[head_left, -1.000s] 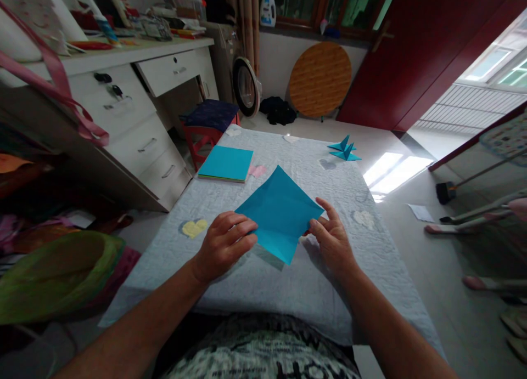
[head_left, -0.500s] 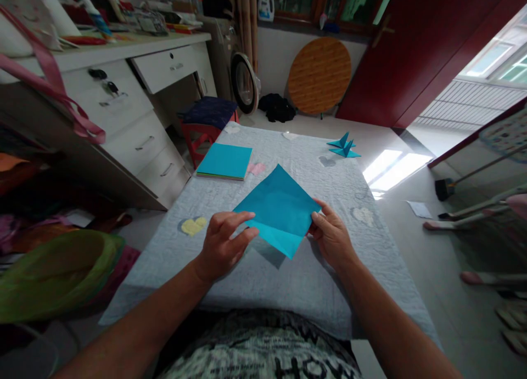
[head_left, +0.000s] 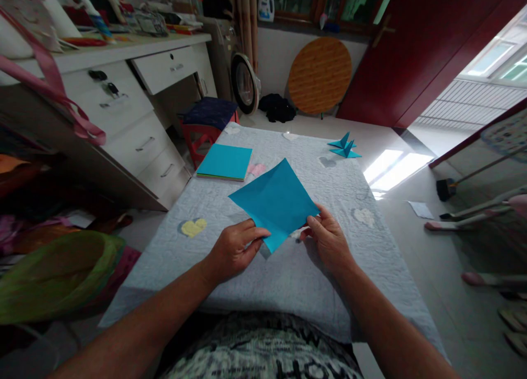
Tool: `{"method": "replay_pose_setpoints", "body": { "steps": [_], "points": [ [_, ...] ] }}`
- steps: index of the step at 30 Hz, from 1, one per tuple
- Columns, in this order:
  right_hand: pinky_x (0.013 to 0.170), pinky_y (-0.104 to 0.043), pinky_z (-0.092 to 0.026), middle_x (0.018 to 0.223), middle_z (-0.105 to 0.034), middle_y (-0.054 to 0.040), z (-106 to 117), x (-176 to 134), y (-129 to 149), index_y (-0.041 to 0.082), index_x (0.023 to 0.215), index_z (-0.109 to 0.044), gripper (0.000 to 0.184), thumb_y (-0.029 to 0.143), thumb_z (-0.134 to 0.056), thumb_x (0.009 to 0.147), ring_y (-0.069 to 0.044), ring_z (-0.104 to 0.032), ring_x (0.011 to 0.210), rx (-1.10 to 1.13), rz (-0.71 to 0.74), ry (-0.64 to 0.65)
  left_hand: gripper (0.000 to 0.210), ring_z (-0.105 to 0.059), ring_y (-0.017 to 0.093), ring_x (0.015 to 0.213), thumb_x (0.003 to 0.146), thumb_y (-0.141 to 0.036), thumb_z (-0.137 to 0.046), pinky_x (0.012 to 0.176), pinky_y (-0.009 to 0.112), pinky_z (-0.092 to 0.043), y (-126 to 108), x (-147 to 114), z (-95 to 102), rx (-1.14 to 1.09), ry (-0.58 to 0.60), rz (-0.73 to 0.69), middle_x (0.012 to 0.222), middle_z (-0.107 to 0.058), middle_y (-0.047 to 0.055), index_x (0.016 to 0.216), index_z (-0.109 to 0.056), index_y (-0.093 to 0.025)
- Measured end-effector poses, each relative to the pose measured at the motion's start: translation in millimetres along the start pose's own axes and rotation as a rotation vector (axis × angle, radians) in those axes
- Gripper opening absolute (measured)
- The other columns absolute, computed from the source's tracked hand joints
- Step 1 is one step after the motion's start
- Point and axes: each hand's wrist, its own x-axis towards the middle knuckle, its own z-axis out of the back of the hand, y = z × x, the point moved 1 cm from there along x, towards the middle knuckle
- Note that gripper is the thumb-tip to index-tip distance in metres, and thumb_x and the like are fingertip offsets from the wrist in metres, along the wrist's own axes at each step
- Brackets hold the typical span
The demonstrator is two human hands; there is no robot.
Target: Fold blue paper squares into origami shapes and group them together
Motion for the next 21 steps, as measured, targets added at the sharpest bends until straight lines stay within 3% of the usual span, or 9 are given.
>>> {"method": "replay_pose_setpoints", "body": {
  "steps": [6, 9, 13, 15, 19, 21],
  "points": [
    [0.051, -0.022, -0.050, 0.071, -0.069, 0.0021, 0.5, -2.1, 1.4, 0.024, 0.112, -0.062, 0.041, 0.038, -0.078, 0.077, -0.012, -0.061, 0.057, 0.011, -0.056, -0.009, 0.015, -0.065, 0.016, 0.072, 0.083, -0.020, -0.062, 0.067, 0.025, -0.047, 5.8, 1.8, 9.9, -0.188, 0.015, 0.289, 0.079, -0.072, 0.004, 0.090, -0.075, -0.018],
    [0.049, -0.019, -0.048, 0.069, -0.068, 0.0029, 1.2, -1.9, 1.3, 0.023, 0.098, -0.066, 0.030, 0.038, -0.080, 0.076, -0.010, -0.058, 0.055, 0.019, -0.051, -0.010, 0.020, -0.064, 0.017, 0.072, 0.087, -0.030, -0.060, 0.068, 0.027, -0.047, 8.6, 3.2, 13.6, -0.371, 0.035, 0.380, 0.077, -0.072, 0.004, 0.085, -0.075, -0.018],
    [0.049, -0.017, -0.046, 0.062, -0.065, 0.0034, -0.1, -1.9, 2.1, 0.021, 0.080, -0.065, 0.025, 0.039, -0.081, 0.075, -0.008, -0.056, 0.052, 0.030, -0.080, -0.007, 0.018, -0.057, 0.014, 0.065, 0.084, -0.033, -0.066, 0.064, 0.025, -0.044, 10.0, 6.0, 12.5, -0.556, -0.038, 0.521, 0.070, -0.067, 0.002, 0.079, -0.072, -0.017],
    [0.049, -0.018, -0.046, 0.063, -0.067, 0.0023, -1.6, -2.6, 3.6, 0.020, 0.078, -0.064, 0.027, 0.040, -0.082, 0.073, -0.009, -0.057, 0.052, 0.037, -0.106, -0.008, 0.017, -0.057, 0.013, 0.066, 0.080, -0.031, -0.073, 0.063, 0.023, -0.044, 10.7, 6.4, 9.8, -0.664, -0.080, 0.584, 0.073, -0.065, 0.001, 0.089, -0.069, -0.017],
    [0.049, -0.019, -0.047, 0.065, -0.070, 0.0000, -3.9, -3.3, 6.2, 0.020, 0.076, -0.063, 0.032, 0.043, -0.084, 0.070, -0.010, -0.058, 0.052, 0.032, -0.138, -0.006, 0.051, -0.063, 0.016, 0.080, 0.079, -0.028, -0.075, 0.076, 0.029, -0.050, 14.0, 5.5, 5.3, -0.949, -0.110, 0.657, 0.092, -0.068, 0.002, 0.126, -0.055, -0.024],
    [0.050, -0.020, -0.047, 0.065, -0.071, -0.0011, -3.6, -2.6, 5.7, 0.020, 0.076, -0.064, 0.033, 0.044, -0.084, 0.070, -0.010, -0.058, 0.051, 0.029, -0.155, -0.002, 0.055, -0.061, 0.013, 0.076, 0.081, -0.026, -0.072, 0.073, 0.026, -0.049, 17.0, 4.7, 5.2, -0.976, -0.131, 0.658, 0.090, -0.067, 0.001, 0.132, -0.053, -0.025]
  ]
}}
